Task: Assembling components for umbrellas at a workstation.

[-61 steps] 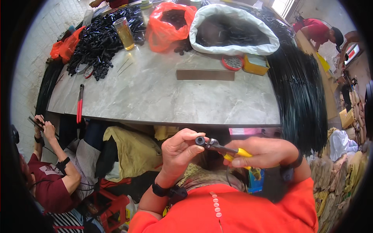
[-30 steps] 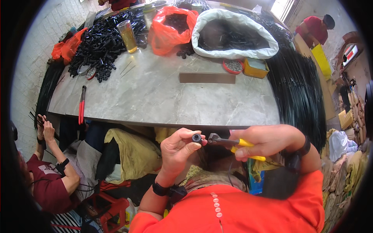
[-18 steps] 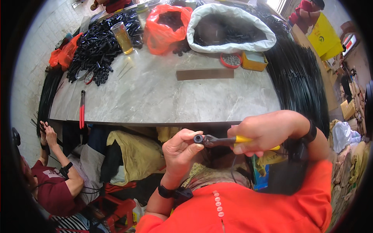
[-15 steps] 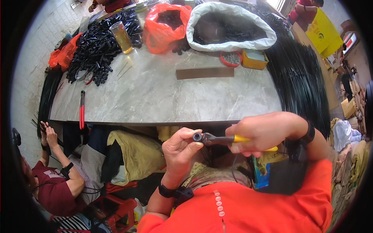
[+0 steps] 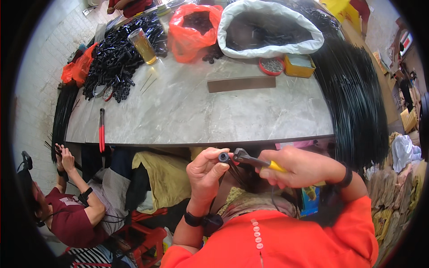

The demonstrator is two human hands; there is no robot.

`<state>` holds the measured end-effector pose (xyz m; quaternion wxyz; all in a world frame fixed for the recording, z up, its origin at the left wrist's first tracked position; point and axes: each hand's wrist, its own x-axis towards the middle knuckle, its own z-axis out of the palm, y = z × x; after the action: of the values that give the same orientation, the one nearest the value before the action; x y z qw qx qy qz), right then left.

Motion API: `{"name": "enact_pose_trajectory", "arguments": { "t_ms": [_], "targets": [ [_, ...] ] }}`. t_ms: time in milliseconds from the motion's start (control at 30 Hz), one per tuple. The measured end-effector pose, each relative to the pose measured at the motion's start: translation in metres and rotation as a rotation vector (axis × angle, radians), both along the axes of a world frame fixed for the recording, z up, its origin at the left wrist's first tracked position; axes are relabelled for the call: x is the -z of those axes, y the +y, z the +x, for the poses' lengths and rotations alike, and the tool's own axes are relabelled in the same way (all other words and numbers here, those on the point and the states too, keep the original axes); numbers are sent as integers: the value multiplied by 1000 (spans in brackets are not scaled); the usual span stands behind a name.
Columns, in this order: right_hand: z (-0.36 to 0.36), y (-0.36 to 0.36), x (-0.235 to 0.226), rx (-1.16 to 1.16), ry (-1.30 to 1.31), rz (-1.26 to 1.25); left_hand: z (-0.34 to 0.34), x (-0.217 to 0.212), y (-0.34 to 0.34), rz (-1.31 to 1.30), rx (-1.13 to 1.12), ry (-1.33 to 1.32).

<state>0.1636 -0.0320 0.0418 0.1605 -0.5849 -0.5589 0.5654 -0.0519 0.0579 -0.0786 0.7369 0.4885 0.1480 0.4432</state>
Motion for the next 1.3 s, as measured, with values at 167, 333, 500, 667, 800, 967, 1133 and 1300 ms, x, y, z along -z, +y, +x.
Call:
{"name": "enact_pose_trajectory", "arguments": {
  "t_ms": [167, 333, 500, 667, 800, 967, 1133, 1300],
  "targets": [
    [1, -1, 4, -11, 23, 39, 2, 1, -1, -5, -29, 13],
    [-1, 1, 7, -18, 23, 13, 5, 2, -3, -71, -45, -30],
    [-12, -8, 29, 78, 160, 8, 5, 8, -4, -97, -58, -73],
    [-22, -14, 57, 126, 61, 244, 7, 8, -1, -79, -83, 16],
    [-13, -4, 63, 141, 106, 217, 12, 8, -3, -109, -134, 18],
    [34, 9, 77, 448, -517, 383, 17, 14, -17, -27, 59, 286],
    [118, 32, 129, 613, -1210, 569, 19, 66, -39, -6, 302, 558],
    [138, 26, 115, 691, -1251, 726, 20, 101, -55, 244, 310, 641]
  ]
}}
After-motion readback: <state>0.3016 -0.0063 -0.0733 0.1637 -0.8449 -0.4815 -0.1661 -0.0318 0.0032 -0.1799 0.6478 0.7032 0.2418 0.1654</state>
